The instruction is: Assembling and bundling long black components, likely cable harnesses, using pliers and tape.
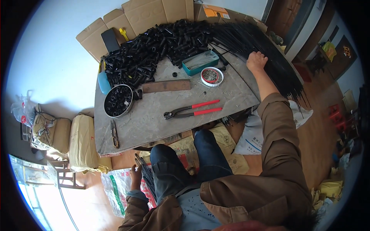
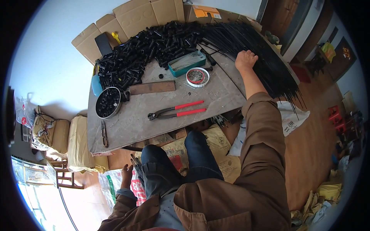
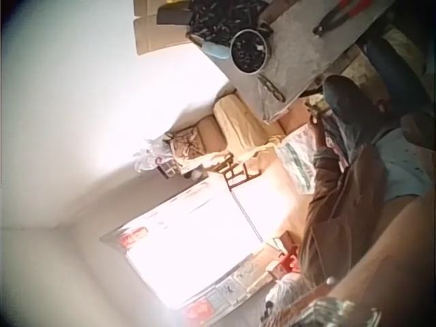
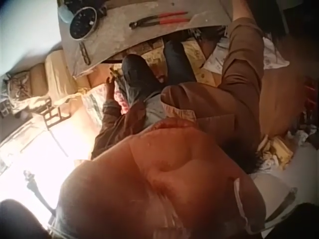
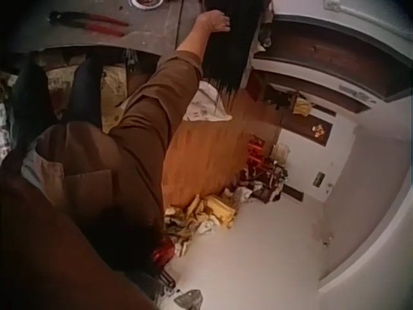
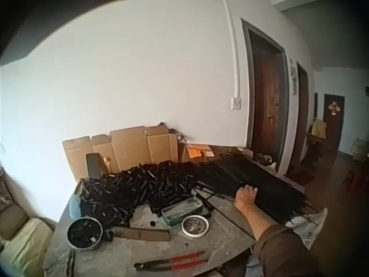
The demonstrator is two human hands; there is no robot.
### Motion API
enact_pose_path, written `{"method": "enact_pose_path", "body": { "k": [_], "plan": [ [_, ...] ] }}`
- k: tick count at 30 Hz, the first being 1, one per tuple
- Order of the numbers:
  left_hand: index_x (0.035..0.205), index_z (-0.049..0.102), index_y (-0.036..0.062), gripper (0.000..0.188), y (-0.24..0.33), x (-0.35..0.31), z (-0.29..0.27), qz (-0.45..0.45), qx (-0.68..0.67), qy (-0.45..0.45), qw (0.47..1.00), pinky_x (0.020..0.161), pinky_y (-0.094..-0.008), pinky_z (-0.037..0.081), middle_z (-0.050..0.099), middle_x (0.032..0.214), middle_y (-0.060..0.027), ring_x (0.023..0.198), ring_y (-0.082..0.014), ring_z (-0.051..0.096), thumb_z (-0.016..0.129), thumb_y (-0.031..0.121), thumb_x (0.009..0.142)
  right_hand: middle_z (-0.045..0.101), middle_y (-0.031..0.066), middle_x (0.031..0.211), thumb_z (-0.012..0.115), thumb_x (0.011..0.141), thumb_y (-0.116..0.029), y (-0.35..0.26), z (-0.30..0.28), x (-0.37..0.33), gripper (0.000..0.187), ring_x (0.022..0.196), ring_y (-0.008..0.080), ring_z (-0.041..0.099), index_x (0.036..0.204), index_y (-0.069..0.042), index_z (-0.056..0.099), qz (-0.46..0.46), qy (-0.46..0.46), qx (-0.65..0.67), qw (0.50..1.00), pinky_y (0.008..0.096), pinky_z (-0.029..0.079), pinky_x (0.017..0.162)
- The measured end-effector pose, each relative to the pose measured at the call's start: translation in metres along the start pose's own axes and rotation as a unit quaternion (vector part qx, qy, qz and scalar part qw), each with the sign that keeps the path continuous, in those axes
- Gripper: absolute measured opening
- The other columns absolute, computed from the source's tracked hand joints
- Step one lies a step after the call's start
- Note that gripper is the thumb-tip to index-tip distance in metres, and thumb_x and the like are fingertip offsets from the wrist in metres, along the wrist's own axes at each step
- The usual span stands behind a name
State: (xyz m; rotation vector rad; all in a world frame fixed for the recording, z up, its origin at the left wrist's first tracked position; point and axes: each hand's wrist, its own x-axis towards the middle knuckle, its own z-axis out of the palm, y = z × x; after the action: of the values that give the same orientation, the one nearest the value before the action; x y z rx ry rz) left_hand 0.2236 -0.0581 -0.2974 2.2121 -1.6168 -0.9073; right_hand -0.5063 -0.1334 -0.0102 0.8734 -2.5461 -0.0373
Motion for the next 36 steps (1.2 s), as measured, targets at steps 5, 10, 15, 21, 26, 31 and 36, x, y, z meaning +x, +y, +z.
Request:
{"method": "enact_pose_path", "body": {
  "k": [5, 10, 15, 21, 26, 31, 36],
  "plan": [
    [0.121, 0.058, -0.0015, 0.058, -0.014, -0.007, -0.007, -0.037, -0.035, -0.035, 0.998, 0.095, -0.0420, 0.042, 0.058, 0.117, -0.0276, 0.111, -0.0358, 0.055, 0.068, 0.037, 0.079, 0.064, 0.0162, 0.105, 0.054, 0.087, -0.014, 0.010, 0.001, 0.006, 0.021, 0.106, 0.0324, 0.059, 0.103, -0.007, 0.065, -0.042, -0.015, 0.037, 0.998, 0.0459, 0.044, 0.089],
    [0.119, 0.058, -0.0062, 0.058, -0.008, -0.018, -0.012, -0.020, -0.077, -0.039, 0.996, 0.090, -0.0393, 0.046, 0.063, 0.111, -0.0267, 0.105, -0.0333, 0.061, 0.067, 0.035, 0.079, 0.066, 0.0193, 0.103, 0.055, 0.088, -0.020, 0.018, -0.010, 0.012, 0.026, 0.107, 0.0359, 0.059, 0.108, -0.004, 0.061, 0.026, -0.055, 0.151, 0.987, 0.0460, 0.049, 0.087],
    [0.118, 0.058, -0.0075, 0.056, -0.018, -0.017, -0.015, -0.001, -0.082, -0.039, 0.996, 0.089, -0.0360, 0.048, 0.064, 0.110, -0.0257, 0.103, -0.0315, 0.063, 0.065, 0.033, 0.080, 0.063, 0.0234, 0.110, 0.056, 0.090, -0.025, 0.016, -0.030, 0.000, 0.029, 0.106, 0.0363, 0.060, 0.108, -0.002, 0.061, -0.033, -0.047, 0.138, 0.989, 0.0464, 0.049, 0.086],
    [0.117, 0.059, -0.0086, 0.056, -0.034, -0.014, -0.005, -0.005, -0.134, -0.072, 0.988, 0.087, -0.0351, 0.048, 0.066, 0.106, -0.0232, 0.101, -0.0291, 0.064, 0.066, 0.033, 0.080, 0.065, 0.0193, 0.107, 0.055, 0.090, -0.022, 0.029, -0.036, -0.004, 0.024, 0.104, 0.0366, 0.061, 0.099, -0.004, 0.067, -0.026, -0.033, 0.116, 0.992, 0.0458, 0.049, 0.087],
    [0.111, 0.063, -0.0079, 0.047, -0.038, -0.010, -0.007, -0.057, -0.151, -0.075, 0.984, 0.083, -0.0313, 0.049, 0.069, 0.101, -0.0179, 0.095, -0.0225, 0.065, 0.065, 0.029, 0.082, 0.062, 0.0228, 0.113, 0.046, 0.089, -0.015, 0.026, -0.103, 0.050, 0.029, 0.107, 0.0383, 0.060, 0.104, -0.002, 0.067, -0.086, -0.062, 0.114, 0.988, 0.0463, 0.050, 0.087],
    [0.108, 0.065, -0.0066, 0.040, 0.010, -0.029, -0.019, -0.016, -0.190, -0.098, 0.977, 0.069, -0.0291, 0.049, 0.068, 0.089, -0.0099, 0.076, -0.0154, 0.062, 0.061, 0.027, 0.085, 0.067, 0.0204, 0.092, 0.052, 0.092, -0.028, 0.055, -0.171, 0.077, 0.031, 0.084, 0.0360, 0.065, 0.100, 0.001, 0.063, -0.137, 0.034, 0.143, 0.980, 0.0438, 0.052, 0.069],
    [0.109, 0.062, -0.0042, 0.036, 0.117, -0.070, -0.053, 0.120, -0.233, -0.291, 0.920, 0.069, -0.0258, 0.049, 0.066, 0.085, -0.0075, 0.075, -0.0138, 0.062, 0.055, 0.027, 0.093, 0.050, 0.0062, 0.062, 0.051, 0.094, -0.028, 0.031, -0.220, 0.033, 0.027, 0.045, 0.0198, 0.045, 0.086, -0.003, 0.054, -0.162, -0.152, 0.398, 0.890, 0.0317, 0.038, 0.040]
  ]
}}
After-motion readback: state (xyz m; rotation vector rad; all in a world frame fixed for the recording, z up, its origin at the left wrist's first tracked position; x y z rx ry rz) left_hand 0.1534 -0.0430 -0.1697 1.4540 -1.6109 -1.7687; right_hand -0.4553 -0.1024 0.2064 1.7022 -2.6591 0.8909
